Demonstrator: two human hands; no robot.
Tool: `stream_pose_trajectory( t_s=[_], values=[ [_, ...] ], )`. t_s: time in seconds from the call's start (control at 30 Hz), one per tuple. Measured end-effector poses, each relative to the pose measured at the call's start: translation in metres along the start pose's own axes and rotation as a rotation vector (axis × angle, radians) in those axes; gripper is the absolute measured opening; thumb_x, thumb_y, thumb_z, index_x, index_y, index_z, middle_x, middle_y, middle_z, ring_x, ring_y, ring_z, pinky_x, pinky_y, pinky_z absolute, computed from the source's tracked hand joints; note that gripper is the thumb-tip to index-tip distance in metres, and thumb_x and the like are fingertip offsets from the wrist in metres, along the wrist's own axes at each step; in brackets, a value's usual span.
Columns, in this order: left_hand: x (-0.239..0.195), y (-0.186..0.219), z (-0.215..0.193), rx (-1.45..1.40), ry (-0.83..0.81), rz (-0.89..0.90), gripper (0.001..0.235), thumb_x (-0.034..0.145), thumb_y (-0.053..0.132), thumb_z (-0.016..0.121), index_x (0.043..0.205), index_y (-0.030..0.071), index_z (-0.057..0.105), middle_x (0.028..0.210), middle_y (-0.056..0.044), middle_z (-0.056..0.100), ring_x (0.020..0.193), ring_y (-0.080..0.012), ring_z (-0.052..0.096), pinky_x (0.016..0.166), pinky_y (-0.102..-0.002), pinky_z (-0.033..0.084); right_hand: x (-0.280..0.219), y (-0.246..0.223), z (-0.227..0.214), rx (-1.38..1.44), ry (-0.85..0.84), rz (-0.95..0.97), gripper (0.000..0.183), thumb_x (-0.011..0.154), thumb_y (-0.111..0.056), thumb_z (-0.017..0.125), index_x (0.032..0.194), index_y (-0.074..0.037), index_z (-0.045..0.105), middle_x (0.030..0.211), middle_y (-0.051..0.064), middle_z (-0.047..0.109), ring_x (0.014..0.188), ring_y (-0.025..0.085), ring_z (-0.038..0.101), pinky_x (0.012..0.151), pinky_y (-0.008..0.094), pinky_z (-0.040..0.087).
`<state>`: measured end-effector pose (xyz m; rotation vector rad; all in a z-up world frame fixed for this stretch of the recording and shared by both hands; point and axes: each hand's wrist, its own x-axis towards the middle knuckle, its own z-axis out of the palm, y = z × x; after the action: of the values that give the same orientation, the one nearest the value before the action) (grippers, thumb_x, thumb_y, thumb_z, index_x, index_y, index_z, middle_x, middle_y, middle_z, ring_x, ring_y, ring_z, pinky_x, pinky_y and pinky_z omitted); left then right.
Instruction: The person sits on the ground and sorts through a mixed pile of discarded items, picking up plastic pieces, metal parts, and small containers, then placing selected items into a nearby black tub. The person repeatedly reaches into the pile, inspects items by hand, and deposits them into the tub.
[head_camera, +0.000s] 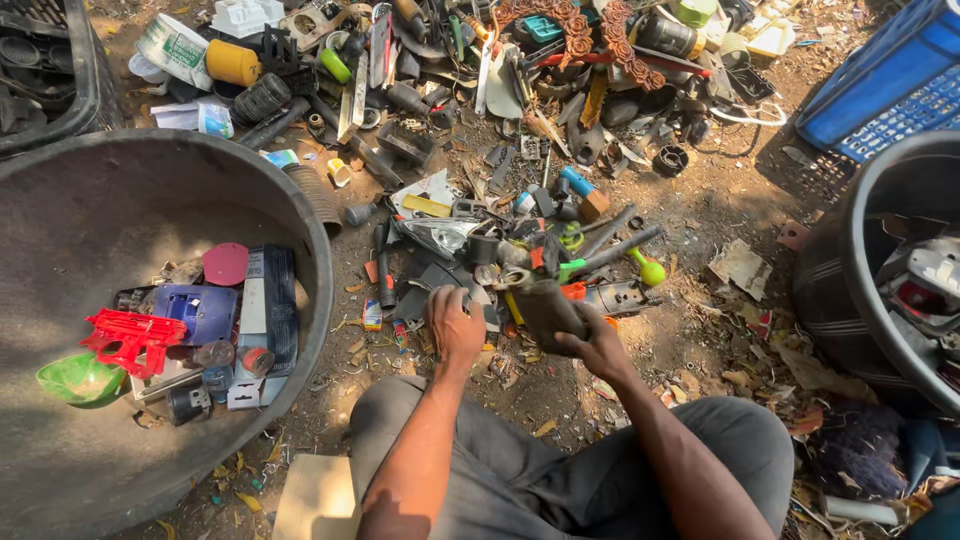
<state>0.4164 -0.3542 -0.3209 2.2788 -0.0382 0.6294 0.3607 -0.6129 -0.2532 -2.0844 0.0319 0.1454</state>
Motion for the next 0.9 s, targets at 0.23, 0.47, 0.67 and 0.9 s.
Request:
stream_pose_trajectory(
  t_s=[0.23,0.47,0.67,0.9],
  values=[
    [-0.019,-0.007,-0.002,-0.04,-0.18,-0.131,0.025,0.082,0.019,0.072,0.101,0.003,0.073,0.105,-0.018,0.069,0.103,-0.0386,0.063,0.094,-0.048,0.049,-0.004,0.008,0.021,-0.706,0.296,-0.601,0.042,0.089,-0.027,0.073,0.128,-0.017,0.06,0.128,0.013,0.064,0.126,0.036,0.054,0.111,0.06,0.032],
    [-0.022,-0.018,-0.015,-0.042,-0.113,-0.171,0.024,0.085,0.019,0.067,0.1,0.003,0.074,0.102,-0.019,0.07,0.098,-0.0394,0.066,0.09,-0.048,0.051,-0.06,-0.053,-0.01,-0.52,0.096,-0.236,0.038,0.094,-0.033,0.07,0.126,-0.014,0.062,0.111,0.011,0.071,0.113,0.031,0.065,0.101,0.051,0.047],
    [-0.022,0.009,-0.013,0.01,-0.243,-0.003,0.031,0.092,0.024,0.062,0.109,0.0,0.071,0.111,-0.019,0.07,0.101,-0.0353,0.066,0.089,-0.047,0.052,-0.159,-0.02,-0.21,0.004,0.183,0.44,0.053,0.086,-0.026,0.074,0.135,-0.008,0.067,0.116,0.012,0.077,0.103,0.023,0.073,0.093,0.037,0.055],
    [0.021,0.067,0.063,0.303,-0.397,-0.038,0.065,0.083,0.037,0.075,0.135,0.001,0.057,0.12,-0.014,0.062,0.111,-0.0296,0.058,0.093,-0.048,0.05,-0.259,-0.01,-0.381,0.064,0.814,0.382,0.048,0.096,-0.019,0.07,0.139,0.002,0.061,0.123,0.02,0.069,0.108,0.031,0.069,0.096,0.042,0.055]
  ],
)
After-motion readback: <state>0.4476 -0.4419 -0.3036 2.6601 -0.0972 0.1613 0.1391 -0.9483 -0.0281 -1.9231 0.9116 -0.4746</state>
